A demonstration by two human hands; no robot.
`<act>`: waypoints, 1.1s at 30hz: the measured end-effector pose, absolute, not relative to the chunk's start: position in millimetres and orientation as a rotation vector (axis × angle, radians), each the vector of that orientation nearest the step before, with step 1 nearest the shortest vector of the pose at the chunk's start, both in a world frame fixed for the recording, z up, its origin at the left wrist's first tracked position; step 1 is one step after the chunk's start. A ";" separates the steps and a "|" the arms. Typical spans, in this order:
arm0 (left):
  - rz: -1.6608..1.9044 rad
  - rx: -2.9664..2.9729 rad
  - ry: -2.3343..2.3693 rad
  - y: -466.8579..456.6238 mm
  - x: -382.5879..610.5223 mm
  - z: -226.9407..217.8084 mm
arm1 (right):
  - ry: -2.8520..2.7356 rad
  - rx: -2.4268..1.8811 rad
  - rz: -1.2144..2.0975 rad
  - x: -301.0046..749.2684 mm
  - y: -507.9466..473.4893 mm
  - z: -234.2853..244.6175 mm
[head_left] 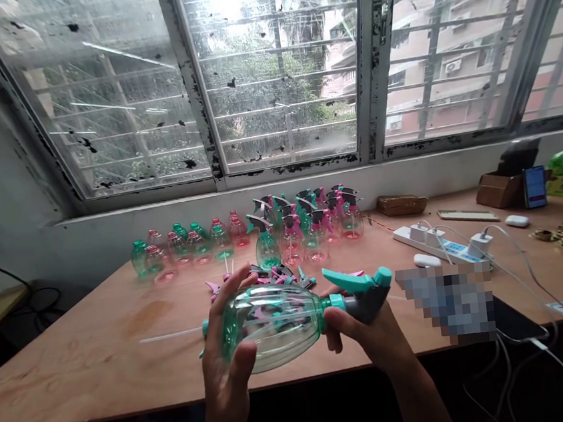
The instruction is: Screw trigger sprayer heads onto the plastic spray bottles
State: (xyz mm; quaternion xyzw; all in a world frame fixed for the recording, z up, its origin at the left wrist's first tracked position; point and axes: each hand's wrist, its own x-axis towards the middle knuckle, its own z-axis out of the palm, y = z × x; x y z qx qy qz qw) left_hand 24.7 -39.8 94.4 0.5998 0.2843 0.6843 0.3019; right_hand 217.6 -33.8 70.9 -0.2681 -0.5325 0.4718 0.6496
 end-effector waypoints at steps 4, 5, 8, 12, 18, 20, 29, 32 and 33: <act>1.927 1.663 0.704 -39.5 25.3 92.4 | -1.154 -0.586 1.159 217.3 -30.1 72.8; 1.949 1.674 0.692 -38.6 25.1 91.9 | -1.148 -0.588 1.170 216.5 -29.8 73.5; 1.959 1.666 0.672 -34.7 24.1 91.0 | -1.145 -0.615 1.159 213.8 -30.1 74.6; 1.862 1.557 0.680 -30.9 23.6 89.2 | -1.137 -0.634 1.069 212.4 -32.4 72.7; 1.621 1.419 0.863 -25.1 16.7 79.7 | -1.217 -0.795 0.882 218.9 -35.2 72.9; 1.615 1.481 0.882 -25.5 14.8 79.9 | -1.242 -0.809 0.887 220.4 -34.4 74.2; 1.583 1.540 0.749 -40.3 18.9 89.3 | -1.120 -0.680 0.976 216.0 -31.6 73.9; 1.603 1.542 0.798 -35.8 18.5 86.6 | -1.110 -0.685 0.945 216.5 -32.0 72.0; 1.598 1.551 0.843 -34.9 18.0 86.6 | -1.112 -0.696 0.930 217.1 -32.2 71.7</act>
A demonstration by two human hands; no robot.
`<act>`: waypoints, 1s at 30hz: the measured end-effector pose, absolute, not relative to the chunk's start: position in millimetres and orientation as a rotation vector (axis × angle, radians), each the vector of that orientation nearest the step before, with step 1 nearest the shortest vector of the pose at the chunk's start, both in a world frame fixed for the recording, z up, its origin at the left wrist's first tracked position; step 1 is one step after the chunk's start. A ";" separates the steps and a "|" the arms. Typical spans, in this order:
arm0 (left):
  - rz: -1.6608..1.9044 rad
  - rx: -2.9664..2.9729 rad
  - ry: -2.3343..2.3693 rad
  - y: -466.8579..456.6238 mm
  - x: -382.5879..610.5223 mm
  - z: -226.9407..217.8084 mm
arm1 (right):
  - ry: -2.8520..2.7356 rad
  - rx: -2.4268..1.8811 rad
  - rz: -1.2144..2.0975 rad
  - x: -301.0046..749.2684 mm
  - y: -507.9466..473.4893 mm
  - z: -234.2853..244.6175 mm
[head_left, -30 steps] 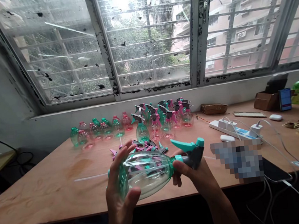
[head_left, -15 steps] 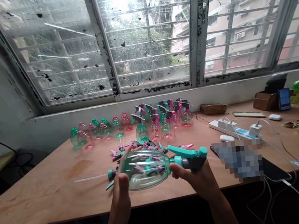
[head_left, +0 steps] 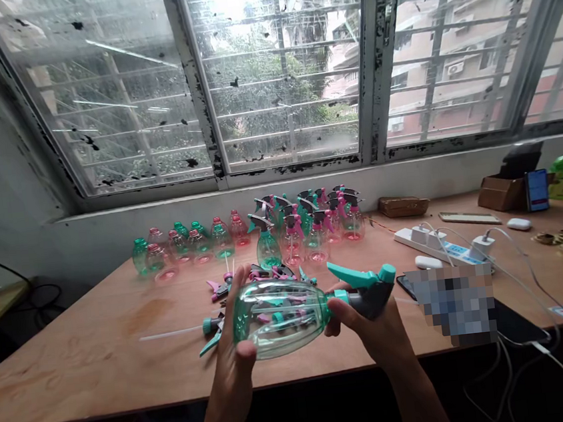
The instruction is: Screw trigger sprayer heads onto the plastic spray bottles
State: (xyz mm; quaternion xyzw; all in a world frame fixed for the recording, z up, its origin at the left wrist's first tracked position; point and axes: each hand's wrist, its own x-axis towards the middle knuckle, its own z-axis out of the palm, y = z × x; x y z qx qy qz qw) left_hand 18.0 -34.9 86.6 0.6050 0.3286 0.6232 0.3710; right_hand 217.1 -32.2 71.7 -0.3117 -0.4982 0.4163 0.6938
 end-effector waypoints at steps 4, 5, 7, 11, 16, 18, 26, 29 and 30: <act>1.492 1.599 1.000 -37.5 13.9 89.5 | -1.122 -0.763 0.878 221.1 -33.4 72.6; 1.477 1.622 1.010 -39.0 12.8 90.0 | -1.121 -0.774 0.871 222.0 -33.7 73.3; 1.472 1.685 0.989 -41.6 11.1 90.0 | -1.122 -0.779 0.863 223.3 -34.0 75.0; 1.480 1.792 0.909 -44.1 12.3 89.0 | -1.111 -0.765 0.856 223.6 -33.2 76.9; 1.551 1.871 0.830 -46.3 15.1 90.6 | -1.086 -0.772 0.844 223.3 -31.8 75.0; 1.562 1.885 0.826 -47.7 14.7 90.0 | -1.087 -0.756 0.857 223.2 -31.7 74.0; 1.525 1.843 0.908 -52.2 14.1 86.5 | -1.105 -0.720 0.879 224.4 -32.6 72.5; 1.511 1.787 0.895 -51.6 13.7 88.5 | -1.103 -0.717 0.867 224.2 -33.0 70.3; 1.505 1.769 0.890 -51.0 13.3 89.4 | -1.101 -0.718 0.857 223.9 -33.3 69.5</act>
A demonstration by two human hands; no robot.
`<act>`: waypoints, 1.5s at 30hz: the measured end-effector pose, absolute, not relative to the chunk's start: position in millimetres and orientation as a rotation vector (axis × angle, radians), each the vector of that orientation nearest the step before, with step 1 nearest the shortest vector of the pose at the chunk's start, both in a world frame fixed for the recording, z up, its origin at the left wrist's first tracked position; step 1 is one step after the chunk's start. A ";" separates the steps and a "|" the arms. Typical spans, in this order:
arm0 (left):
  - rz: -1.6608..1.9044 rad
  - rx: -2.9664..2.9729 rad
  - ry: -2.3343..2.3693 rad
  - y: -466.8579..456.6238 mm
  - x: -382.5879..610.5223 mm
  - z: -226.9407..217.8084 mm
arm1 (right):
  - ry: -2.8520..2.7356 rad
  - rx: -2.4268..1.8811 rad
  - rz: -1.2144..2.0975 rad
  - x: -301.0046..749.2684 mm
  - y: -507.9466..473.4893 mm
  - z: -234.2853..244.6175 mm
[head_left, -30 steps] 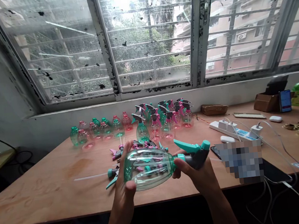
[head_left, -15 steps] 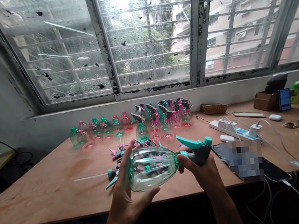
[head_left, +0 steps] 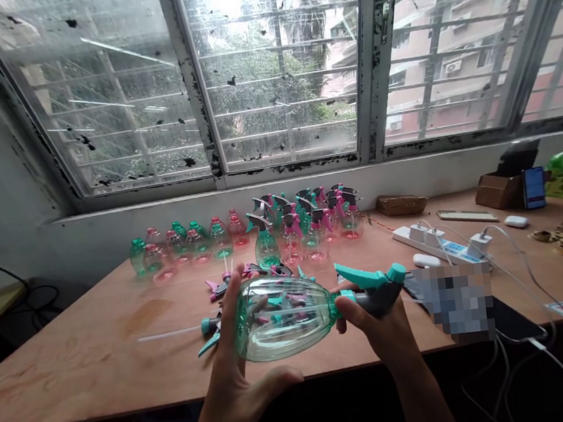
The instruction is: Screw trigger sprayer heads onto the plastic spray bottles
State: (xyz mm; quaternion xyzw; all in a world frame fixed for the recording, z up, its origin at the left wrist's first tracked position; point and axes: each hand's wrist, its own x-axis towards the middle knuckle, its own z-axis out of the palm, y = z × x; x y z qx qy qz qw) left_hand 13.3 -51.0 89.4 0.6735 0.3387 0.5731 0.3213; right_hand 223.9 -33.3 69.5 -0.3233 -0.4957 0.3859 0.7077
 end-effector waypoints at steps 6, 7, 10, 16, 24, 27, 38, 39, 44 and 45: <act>1.534 1.862 0.940 -47.1 11.3 89.5 | -1.090 -0.729 0.819 222.5 -34.4 69.4; 1.549 1.885 0.948 -46.7 11.5 88.7 | -1.090 -0.735 0.815 222.7 -34.4 69.9; 1.556 1.884 0.987 -45.1 11.9 85.9 | -1.096 -0.748 0.805 223.6 -33.7 71.0; 1.395 1.778 0.978 -39.6 9.5 83.4 | -1.102 -0.756 0.798 224.7 -32.4 70.3; 1.421 1.756 0.991 -38.3 10.7 82.9 | -1.066 -0.711 0.863 222.8 -33.0 74.5; 1.383 1.660 0.955 -40.5 11.6 82.7 | -1.072 -0.695 0.870 223.1 -32.9 74.2; 1.339 1.804 1.006 -34.7 8.5 80.2 | -1.083 -0.633 0.888 224.5 -32.7 75.3; 1.343 1.817 1.023 -34.4 8.1 79.2 | -1.082 -0.630 0.891 224.6 -32.7 75.8; 1.388 1.832 1.067 -34.1 8.9 77.4 | -1.107 -0.646 0.885 223.8 -32.6 76.1; 1.400 1.821 1.060 -33.8 9.5 78.1 | -1.111 -0.653 0.884 223.4 -32.6 76.0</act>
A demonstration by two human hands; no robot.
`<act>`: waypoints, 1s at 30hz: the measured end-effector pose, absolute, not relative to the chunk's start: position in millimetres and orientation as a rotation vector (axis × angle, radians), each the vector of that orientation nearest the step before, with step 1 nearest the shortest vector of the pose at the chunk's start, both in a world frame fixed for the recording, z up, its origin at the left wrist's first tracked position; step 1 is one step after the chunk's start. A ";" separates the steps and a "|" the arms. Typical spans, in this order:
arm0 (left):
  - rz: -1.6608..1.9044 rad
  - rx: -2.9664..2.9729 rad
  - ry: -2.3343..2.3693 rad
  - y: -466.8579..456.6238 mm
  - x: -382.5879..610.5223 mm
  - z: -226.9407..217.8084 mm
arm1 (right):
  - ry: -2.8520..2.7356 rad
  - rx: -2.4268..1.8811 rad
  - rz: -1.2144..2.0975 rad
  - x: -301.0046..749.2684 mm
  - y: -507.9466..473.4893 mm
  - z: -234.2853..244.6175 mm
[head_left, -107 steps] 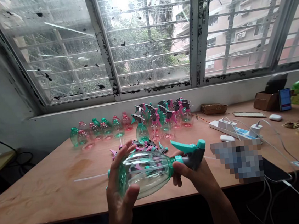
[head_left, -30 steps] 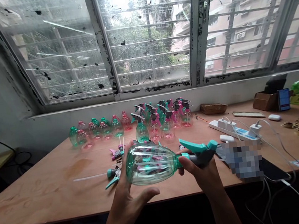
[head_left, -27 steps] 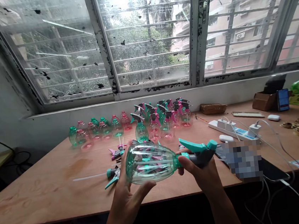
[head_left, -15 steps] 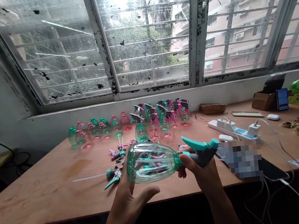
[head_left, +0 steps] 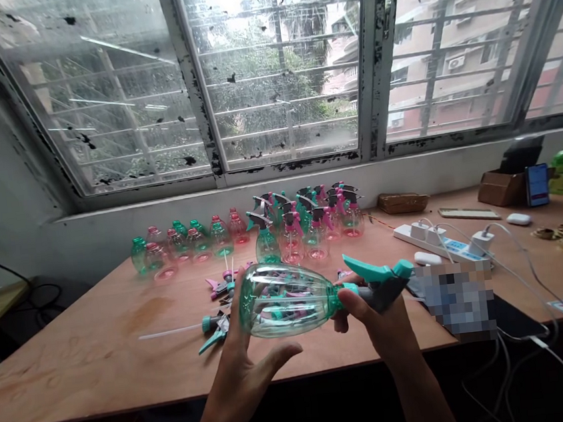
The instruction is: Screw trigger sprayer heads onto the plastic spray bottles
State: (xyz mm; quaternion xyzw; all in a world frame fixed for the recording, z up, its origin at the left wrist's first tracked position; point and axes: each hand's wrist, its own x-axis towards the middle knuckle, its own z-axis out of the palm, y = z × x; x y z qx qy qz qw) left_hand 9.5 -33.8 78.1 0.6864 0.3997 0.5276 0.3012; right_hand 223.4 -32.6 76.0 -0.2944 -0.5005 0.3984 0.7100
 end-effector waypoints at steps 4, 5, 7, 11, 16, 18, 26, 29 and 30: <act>1.424 1.774 1.070 -32.4 12.2 82.9 | -1.094 -0.657 0.865 221.6 -32.4 75.5; 1.423 1.764 1.073 -32.2 12.5 83.6 | -1.083 -0.652 0.858 221.3 -32.2 75.3; 1.424 1.736 1.052 -32.2 12.7 83.3 | -1.065 -0.641 0.848 221.0 -31.8 74.9; 1.442 1.667 0.974 -31.9 12.2 78.0 | -1.043 -0.636 0.841 221.3 -31.7 74.4; 1.432 1.679 0.958 -33.1 14.7 79.0 | -1.051 -0.608 0.850 221.6 -33.2 75.1; 1.440 1.670 0.947 -34.8 16.1 82.8 | -1.063 -0.612 0.844 221.1 -33.6 75.3; 1.494 1.710 1.044 -34.3 12.3 79.7 | -1.009 -0.655 0.798 216.9 -32.4 76.2; 1.469 1.690 0.992 -33.3 12.4 78.4 | -1.012 -0.666 0.784 217.2 -32.5 75.3; 1.456 1.678 0.965 -33.3 12.9 79.2 | -1.026 -0.672 0.789 217.6 -32.8 74.9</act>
